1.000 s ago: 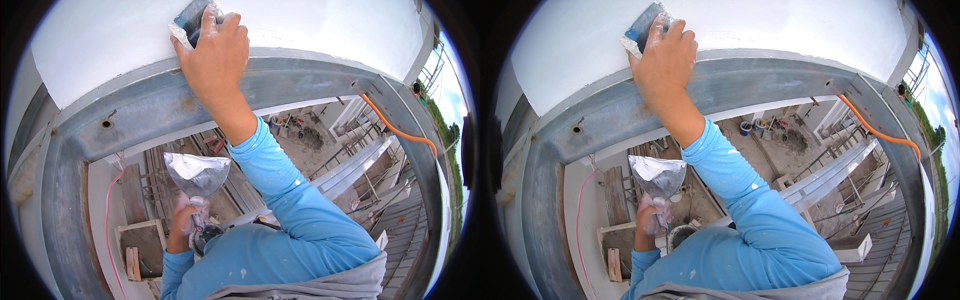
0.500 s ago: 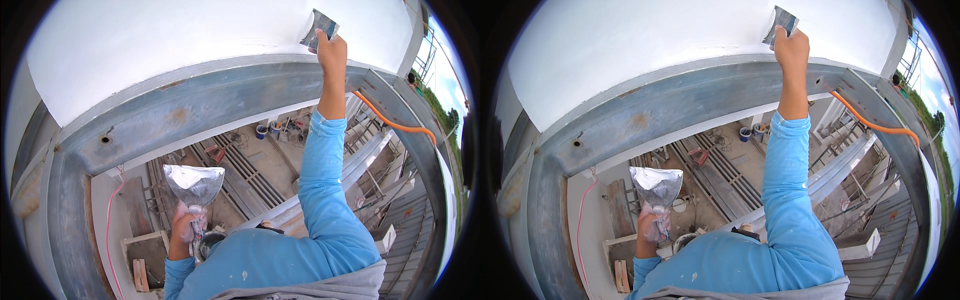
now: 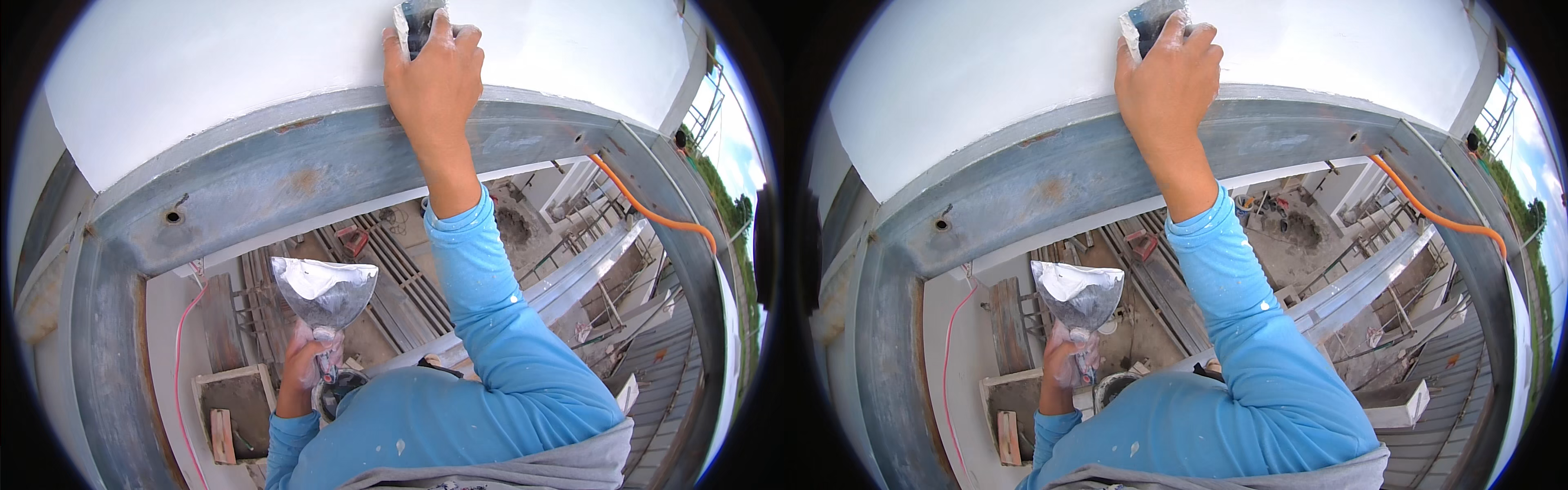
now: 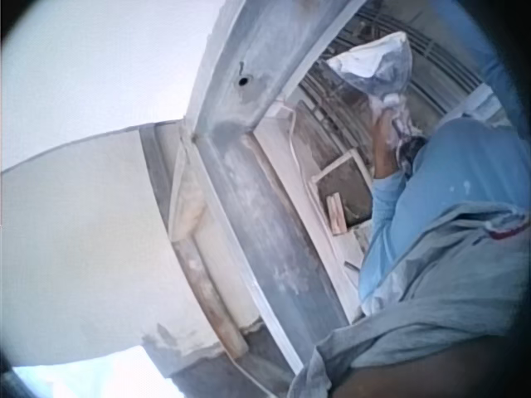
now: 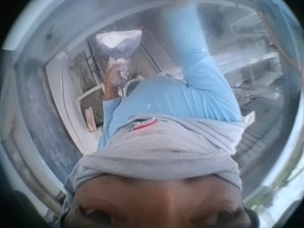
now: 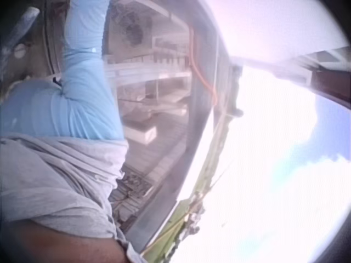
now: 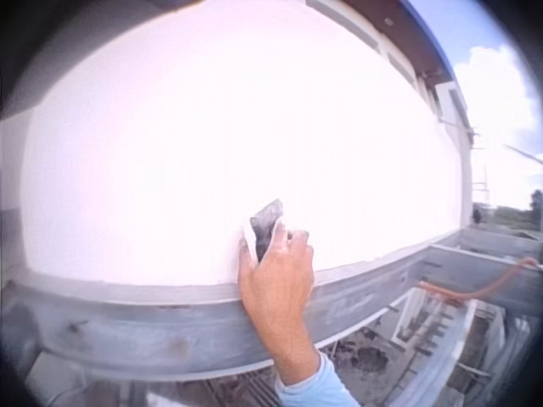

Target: The person applies white plaster to a large curved ceiling surface using a trowel and a hawk. They repeatedly scoop plaster from the hawk and spread it in smooth strokes across the ceiling, working methodically along the metal framework.

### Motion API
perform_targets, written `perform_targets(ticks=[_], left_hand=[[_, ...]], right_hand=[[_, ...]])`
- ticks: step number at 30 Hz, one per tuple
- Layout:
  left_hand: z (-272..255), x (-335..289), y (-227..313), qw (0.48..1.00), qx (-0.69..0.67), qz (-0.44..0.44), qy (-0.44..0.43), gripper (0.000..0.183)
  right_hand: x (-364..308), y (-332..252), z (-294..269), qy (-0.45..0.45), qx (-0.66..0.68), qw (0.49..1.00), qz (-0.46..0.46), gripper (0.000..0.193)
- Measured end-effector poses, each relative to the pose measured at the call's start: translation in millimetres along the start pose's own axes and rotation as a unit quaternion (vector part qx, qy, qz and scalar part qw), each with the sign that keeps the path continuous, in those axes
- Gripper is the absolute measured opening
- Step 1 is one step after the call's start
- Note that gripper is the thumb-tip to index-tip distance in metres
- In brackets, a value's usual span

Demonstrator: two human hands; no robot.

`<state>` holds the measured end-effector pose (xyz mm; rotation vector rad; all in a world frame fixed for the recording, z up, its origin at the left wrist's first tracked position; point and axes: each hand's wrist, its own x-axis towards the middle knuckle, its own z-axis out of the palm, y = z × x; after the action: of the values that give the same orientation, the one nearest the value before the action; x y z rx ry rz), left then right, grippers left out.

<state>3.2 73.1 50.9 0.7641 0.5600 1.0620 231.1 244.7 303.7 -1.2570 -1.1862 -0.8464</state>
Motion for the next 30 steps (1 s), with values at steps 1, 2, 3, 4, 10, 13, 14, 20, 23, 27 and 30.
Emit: perform_targets(ticks=[1,2,3,4,10,13,14,20,23,27,30], left_hand=[[-2,-1,-2,1.000,-0.006,0.003,0.002,0.074],[-2,0,-1,1.000,0.002,0.001,0.004,0.074],[-2,0,-1,1.000,0.007,-0.001,0.010,0.074],[0,2,-1,1.000,0.016,-0.005,0.008,0.074],[-2,-7,3,1.000,0.019,0.006,0.009,0.074],[3,-7,2,0.999,0.007,0.010,0.041,0.073],[2,-7,-1,0.999,0.006,0.011,0.038,0.072],[3,-3,5,1.000,-0.012,0.009,-0.003,0.068],[35,17,17,0.999,-0.023,-0.009,-0.024,0.070],[69,36,21,0.986,-0.069,-0.033,-0.150,0.067],[78,41,26,0.974,-0.057,-0.064,-0.211,0.067]], right_hand=[[-9,-21,-2,0.003,0.029,1.000,-0.007,0.069],[-16,-35,-3,0.000,0.027,0.999,-0.023,0.071],[-25,-52,-3,-0.011,0.027,0.999,-0.033,0.072],[-29,-63,-6,-0.027,0.037,0.998,-0.045,0.064],[-33,-64,-33,-0.078,0.211,0.970,-0.093,0.037],[1,19,-64,-0.089,0.251,0.962,0.061,0.029],[12,55,-65,-0.079,0.269,0.953,0.115,0.030],[9,113,-87,-0.023,0.485,0.837,0.254,0.030],[-45,90,-101,-0.001,0.596,0.754,0.276,0.038],[-130,57,-111,-0.048,0.712,0.667,0.215,0.044],[-172,67,-131,-0.158,0.642,0.733,0.159,0.036]])
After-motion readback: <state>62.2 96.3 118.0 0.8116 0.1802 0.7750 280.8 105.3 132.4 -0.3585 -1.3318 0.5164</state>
